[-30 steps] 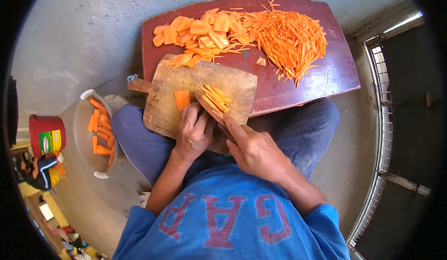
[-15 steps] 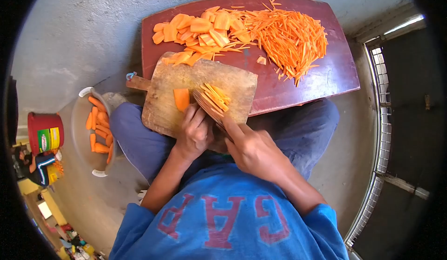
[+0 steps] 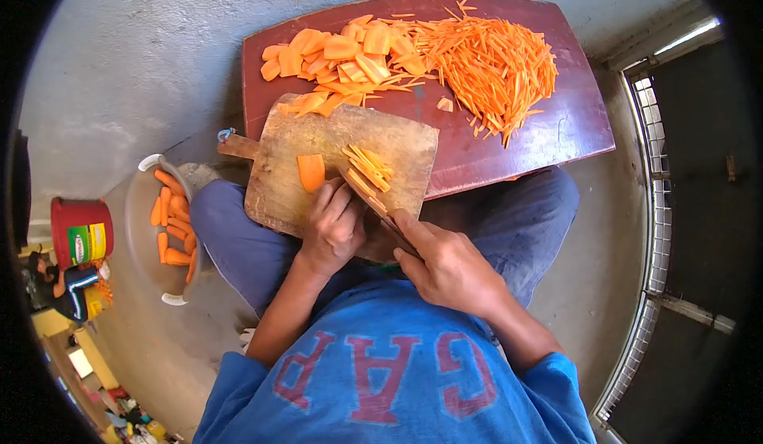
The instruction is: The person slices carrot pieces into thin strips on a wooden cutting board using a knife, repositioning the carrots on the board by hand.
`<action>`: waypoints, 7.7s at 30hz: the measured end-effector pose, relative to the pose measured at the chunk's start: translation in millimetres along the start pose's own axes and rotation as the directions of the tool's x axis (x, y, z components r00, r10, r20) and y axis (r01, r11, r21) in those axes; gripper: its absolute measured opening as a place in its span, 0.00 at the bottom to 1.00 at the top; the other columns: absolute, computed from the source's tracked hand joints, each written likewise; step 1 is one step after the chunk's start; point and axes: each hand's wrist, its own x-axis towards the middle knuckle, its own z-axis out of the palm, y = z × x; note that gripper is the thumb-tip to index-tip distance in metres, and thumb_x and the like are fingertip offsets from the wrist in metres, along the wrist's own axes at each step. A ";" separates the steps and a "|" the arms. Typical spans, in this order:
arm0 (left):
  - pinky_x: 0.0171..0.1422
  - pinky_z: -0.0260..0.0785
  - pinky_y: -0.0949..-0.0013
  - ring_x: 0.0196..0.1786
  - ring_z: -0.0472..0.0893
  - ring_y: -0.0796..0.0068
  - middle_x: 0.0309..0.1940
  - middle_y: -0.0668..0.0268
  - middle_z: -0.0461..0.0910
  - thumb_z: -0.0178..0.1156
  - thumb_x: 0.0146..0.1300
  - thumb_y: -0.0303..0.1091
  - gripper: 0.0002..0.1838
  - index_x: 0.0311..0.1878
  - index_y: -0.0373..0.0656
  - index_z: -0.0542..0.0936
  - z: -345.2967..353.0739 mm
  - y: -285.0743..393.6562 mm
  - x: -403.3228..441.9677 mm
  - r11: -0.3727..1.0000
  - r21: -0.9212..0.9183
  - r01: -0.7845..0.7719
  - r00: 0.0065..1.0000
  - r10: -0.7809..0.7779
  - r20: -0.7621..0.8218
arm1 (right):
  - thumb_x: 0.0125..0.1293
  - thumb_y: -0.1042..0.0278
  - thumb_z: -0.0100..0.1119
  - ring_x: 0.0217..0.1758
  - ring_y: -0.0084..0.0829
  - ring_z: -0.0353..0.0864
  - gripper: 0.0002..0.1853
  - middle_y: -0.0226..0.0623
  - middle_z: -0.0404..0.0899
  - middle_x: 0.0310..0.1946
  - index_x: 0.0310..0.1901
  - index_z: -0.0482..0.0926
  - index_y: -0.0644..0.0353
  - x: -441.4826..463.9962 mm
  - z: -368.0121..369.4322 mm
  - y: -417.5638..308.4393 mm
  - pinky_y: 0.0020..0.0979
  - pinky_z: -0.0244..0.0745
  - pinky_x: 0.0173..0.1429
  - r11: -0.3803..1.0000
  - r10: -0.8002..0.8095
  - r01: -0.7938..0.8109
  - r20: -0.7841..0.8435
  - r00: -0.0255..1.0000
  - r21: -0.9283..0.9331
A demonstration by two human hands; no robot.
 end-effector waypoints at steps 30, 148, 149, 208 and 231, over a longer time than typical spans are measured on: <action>0.64 0.80 0.46 0.59 0.86 0.42 0.56 0.48 0.86 0.71 0.68 0.23 0.12 0.53 0.30 0.88 0.5 2.3 6.2 0.998 0.003 0.065 0.993 -0.065 -0.100 | 0.77 0.76 0.70 0.54 0.70 0.91 0.31 0.66 0.90 0.53 0.78 0.75 0.69 16.9 8.5 17.7 0.58 0.87 0.55 0.993 -0.113 0.111 -0.086 0.990 -0.035; 0.67 0.70 0.53 0.55 0.86 0.57 0.48 0.63 0.87 0.80 0.62 0.23 0.12 0.48 0.41 0.91 -7.0 -4.6 11.5 0.986 -0.034 0.164 0.976 -0.167 -0.137 | 0.79 0.71 0.70 0.57 0.70 0.91 0.26 0.68 0.89 0.52 0.75 0.77 0.68 25.8 0.7 25.5 0.58 0.86 0.57 0.996 -0.084 0.077 -0.192 0.978 -0.042; 0.67 0.70 0.52 0.54 0.86 0.57 0.47 0.64 0.86 0.79 0.63 0.23 0.11 0.48 0.41 0.91 -5.2 -5.5 11.1 0.987 -0.021 0.158 0.977 -0.160 -0.139 | 0.79 0.72 0.71 0.57 0.70 0.91 0.26 0.68 0.89 0.53 0.75 0.78 0.67 22.1 5.4 24.6 0.58 0.87 0.57 0.993 -0.119 0.115 -0.161 0.980 -0.034; 0.79 0.76 0.36 0.61 0.84 0.39 0.57 0.48 0.87 0.66 0.54 0.19 0.25 0.58 0.29 0.89 6.3 -16.3 2.0 0.991 -0.112 0.075 0.991 -0.087 -0.105 | 0.79 0.77 0.67 0.47 0.69 0.91 0.29 0.63 0.88 0.47 0.78 0.72 0.66 14.4 11.8 -7.6 0.59 0.87 0.47 0.997 -0.033 0.031 -0.034 0.999 -0.075; 0.80 0.77 0.39 0.61 0.84 0.39 0.54 0.48 0.87 0.65 0.54 0.16 0.23 0.55 0.29 0.88 -1.0 -7.3 4.8 0.984 -0.122 0.126 0.989 -0.135 -0.065 | 0.79 0.76 0.69 0.56 0.71 0.91 0.27 0.67 0.90 0.56 0.77 0.75 0.69 24.4 21.0 -5.4 0.56 0.88 0.55 0.994 0.039 -0.040 -0.009 0.999 -0.101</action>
